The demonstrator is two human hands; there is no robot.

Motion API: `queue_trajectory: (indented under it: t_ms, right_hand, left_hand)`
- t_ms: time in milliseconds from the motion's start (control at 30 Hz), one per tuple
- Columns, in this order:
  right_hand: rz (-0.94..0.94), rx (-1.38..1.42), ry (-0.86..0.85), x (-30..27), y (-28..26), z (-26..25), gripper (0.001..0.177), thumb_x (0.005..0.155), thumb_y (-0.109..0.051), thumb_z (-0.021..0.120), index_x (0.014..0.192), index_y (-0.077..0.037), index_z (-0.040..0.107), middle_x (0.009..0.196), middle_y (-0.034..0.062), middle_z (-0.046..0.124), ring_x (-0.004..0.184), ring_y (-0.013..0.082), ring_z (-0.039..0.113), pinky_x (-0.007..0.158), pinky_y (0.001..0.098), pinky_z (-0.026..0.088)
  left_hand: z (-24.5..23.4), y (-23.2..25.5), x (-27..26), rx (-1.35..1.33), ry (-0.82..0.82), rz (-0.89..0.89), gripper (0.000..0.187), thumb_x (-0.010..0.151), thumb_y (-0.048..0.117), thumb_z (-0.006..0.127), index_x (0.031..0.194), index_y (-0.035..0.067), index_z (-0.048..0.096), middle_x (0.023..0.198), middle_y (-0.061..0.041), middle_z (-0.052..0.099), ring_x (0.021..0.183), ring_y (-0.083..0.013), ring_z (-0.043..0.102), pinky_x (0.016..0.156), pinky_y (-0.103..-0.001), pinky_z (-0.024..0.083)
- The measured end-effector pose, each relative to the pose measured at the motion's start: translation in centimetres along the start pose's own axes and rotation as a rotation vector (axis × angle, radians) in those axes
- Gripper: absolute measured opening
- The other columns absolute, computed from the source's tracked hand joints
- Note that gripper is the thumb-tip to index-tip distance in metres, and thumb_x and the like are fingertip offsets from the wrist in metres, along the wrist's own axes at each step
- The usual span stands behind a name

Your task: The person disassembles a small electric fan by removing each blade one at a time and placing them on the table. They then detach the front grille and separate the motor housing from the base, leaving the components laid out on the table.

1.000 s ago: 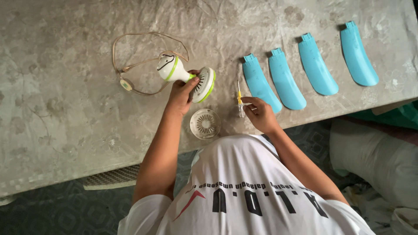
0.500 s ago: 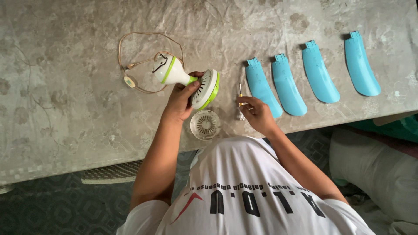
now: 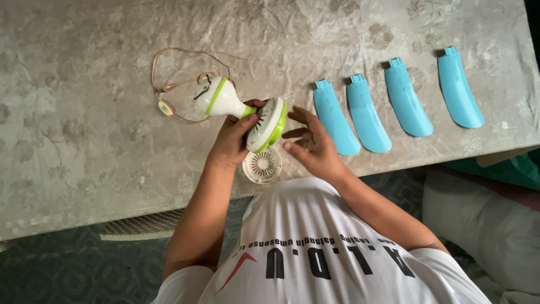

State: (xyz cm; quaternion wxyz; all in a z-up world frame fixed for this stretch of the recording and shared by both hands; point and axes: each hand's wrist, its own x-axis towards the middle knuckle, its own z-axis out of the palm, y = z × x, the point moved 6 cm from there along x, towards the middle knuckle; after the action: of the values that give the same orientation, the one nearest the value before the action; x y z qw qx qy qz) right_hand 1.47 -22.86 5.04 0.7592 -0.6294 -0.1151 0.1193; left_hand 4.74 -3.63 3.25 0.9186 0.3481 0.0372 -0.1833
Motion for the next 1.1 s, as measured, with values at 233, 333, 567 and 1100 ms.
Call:
queue_trajectory:
  t_ms: [233, 333, 567, 1100]
  right_hand:
    - [-0.058, 0.273, -0.108, -1.0, 0.0, 2.1, 0.115, 0.085, -0.022, 0.088, 0.166, 0.0, 0.009, 0.162, 0.0184, 0.036, 0.142, 0.0267, 0.049, 0.114, 0.0421, 0.049]
    - [0.006, 0.358, -0.098, -1.5, 0.5, 2.2, 0.108, 0.089, -0.021, 0.084, 0.166, -0.001, 0.011, 0.158, 0.0184, 0.04, 0.144, 0.0267, 0.047, 0.119, 0.0436, 0.044]
    - [0.191, 0.795, -0.094, -1.5, 0.4, 2.2, 0.072, 0.106, -0.019, 0.057, 0.163, -0.006, 0.016, 0.155, 0.016, 0.044, 0.14, 0.0304, 0.051, 0.113, 0.0533, 0.049]
    - [0.17, 0.818, 0.016, -1.3, 1.2, 1.1, 0.056, 0.105, -0.005, 0.054, 0.157, -0.004, 0.033, 0.147, 0.017, 0.053, 0.132, 0.0347, 0.059, 0.108, 0.057, 0.054]
  left_hand:
    - [2.9, 0.5, -1.3, 0.385, 0.011, 0.135, 0.044, 0.094, 0.004, 0.075, 0.136, 0.0, 0.061, 0.135, -0.01, 0.065, 0.122, -0.0188, 0.064, 0.104, -0.035, 0.055]
    - [4.4, 1.3, -1.6, 0.669, -0.066, 0.297, 0.051, 0.094, 0.005, 0.078, 0.139, -0.001, 0.056, 0.145, -0.01, 0.061, 0.131, -0.0175, 0.06, 0.112, -0.034, 0.051]
    - [6.1, 2.0, -2.2, 0.952, -0.144, 0.383, 0.074, 0.084, 0.004, 0.082, 0.149, 0.001, 0.045, 0.141, -0.012, 0.062, 0.127, -0.0181, 0.066, 0.105, -0.033, 0.057]
    - [3.2, 0.4, -2.8, 0.469, -0.091, 0.286, 0.076, 0.096, 0.025, 0.077, 0.158, 0.007, 0.038, 0.159, -0.012, 0.046, 0.147, -0.0225, 0.045, 0.123, -0.036, 0.039]
